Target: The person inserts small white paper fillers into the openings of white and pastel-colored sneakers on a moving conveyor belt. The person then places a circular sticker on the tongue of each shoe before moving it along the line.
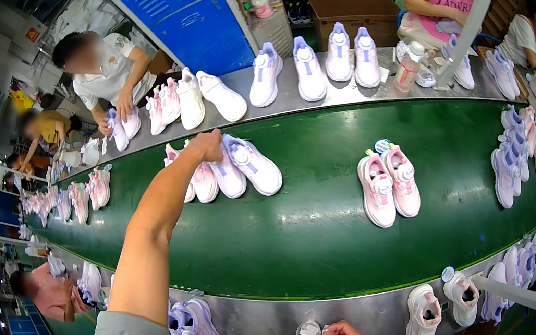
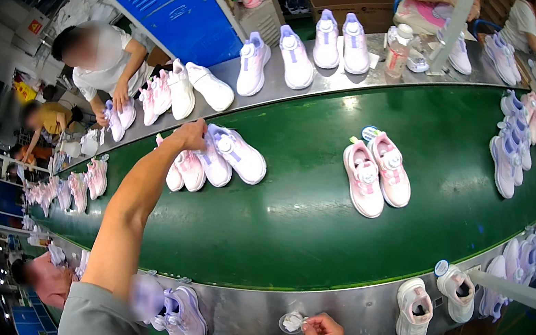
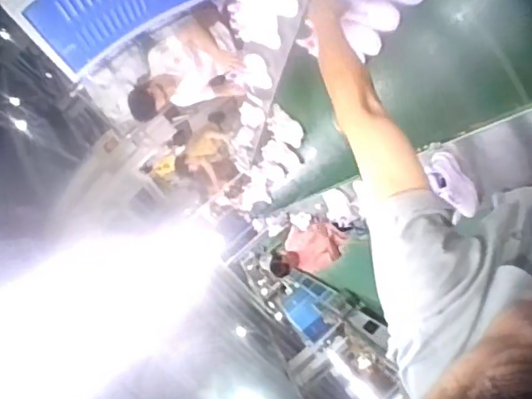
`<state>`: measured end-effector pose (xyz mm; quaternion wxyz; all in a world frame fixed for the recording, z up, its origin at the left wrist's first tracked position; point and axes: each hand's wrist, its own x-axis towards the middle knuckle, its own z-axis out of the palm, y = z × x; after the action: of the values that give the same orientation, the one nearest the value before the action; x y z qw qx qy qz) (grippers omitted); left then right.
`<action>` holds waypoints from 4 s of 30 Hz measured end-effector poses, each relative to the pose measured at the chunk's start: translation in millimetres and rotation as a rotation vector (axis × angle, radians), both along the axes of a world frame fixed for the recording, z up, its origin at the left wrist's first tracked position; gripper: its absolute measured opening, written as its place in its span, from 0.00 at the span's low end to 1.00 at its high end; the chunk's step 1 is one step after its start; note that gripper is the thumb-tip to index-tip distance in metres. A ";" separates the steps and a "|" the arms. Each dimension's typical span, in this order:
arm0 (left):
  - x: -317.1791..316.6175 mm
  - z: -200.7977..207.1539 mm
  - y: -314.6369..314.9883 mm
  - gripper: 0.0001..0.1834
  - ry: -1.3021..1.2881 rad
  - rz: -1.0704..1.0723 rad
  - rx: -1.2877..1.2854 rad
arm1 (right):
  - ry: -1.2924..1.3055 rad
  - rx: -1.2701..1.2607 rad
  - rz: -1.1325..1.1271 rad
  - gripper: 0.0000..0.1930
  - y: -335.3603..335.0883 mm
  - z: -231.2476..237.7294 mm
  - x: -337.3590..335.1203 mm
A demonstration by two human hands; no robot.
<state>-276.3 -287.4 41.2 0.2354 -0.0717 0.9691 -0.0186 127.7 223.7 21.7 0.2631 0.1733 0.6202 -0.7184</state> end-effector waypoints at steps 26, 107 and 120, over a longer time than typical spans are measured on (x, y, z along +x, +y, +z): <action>110.7 -8.3 107.0 0.22 -0.100 -0.300 -0.039 | -0.008 0.208 -0.054 0.03 -11.7 6.8 5.8; 508.7 118.7 205.6 0.12 0.690 0.603 1.190 | 1.019 0.380 0.322 0.06 -107.2 192.4 -27.6; 518.6 117.3 203.7 0.12 0.747 0.333 0.986 | 1.020 0.409 0.384 0.05 -104.4 201.2 -51.5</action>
<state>242.3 -83.7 158.5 -0.1133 -0.1062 0.8563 0.4926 76.2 119.2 222.9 0.0178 -0.2630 0.8150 -0.5161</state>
